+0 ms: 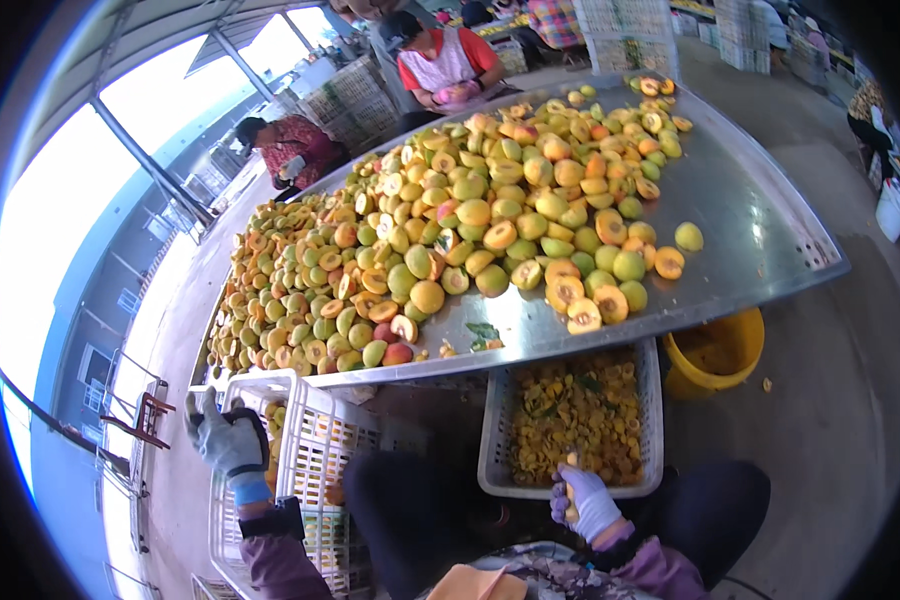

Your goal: The person walks across a fruit processing facility to a workstation and sits down. The person then picks up halved fruits from a table, removes the pits using a coring tool, and places the fruit into a crate.

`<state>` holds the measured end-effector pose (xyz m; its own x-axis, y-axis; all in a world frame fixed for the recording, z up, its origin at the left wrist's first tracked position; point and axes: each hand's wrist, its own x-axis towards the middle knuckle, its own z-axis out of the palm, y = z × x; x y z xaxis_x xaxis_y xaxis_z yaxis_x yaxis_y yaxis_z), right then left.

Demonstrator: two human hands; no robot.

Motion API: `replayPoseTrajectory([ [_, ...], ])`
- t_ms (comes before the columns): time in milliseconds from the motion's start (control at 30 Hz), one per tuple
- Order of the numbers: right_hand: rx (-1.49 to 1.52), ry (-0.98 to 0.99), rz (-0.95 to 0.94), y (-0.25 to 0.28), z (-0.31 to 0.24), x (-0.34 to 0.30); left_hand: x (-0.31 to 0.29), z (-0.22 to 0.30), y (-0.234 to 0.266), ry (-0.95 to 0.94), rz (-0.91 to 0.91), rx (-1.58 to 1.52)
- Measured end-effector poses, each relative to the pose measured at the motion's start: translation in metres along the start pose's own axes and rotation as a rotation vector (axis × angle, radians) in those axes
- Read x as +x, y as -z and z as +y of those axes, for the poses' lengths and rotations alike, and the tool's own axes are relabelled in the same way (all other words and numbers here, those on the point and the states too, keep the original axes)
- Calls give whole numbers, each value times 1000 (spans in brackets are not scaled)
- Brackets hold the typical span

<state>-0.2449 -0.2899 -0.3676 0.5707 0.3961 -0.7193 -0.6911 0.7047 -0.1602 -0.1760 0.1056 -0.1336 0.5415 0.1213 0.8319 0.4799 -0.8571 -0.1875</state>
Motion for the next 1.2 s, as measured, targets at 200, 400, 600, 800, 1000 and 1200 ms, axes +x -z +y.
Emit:
replayPoseTrajectory([
  [200,-231,236,106,7,-13,-19,31,134,-77,-244,-248,-365],
  [400,-316,374,213,8,-19,-24,-1,253,-154,-512,-839,-301],
  [600,-298,431,241,4,-25,-14,-8,290,-197,-564,-785,-254],
  [800,-493,516,172,4,-22,-7,6,263,-169,-408,-871,-598],
  [1000,-783,751,194,-17,-17,-24,-54,249,-82,376,-1426,-1989],
  [1200,-1346,1333,308,-55,-6,-44,-125,236,-19,893,-1597,-2216],
])
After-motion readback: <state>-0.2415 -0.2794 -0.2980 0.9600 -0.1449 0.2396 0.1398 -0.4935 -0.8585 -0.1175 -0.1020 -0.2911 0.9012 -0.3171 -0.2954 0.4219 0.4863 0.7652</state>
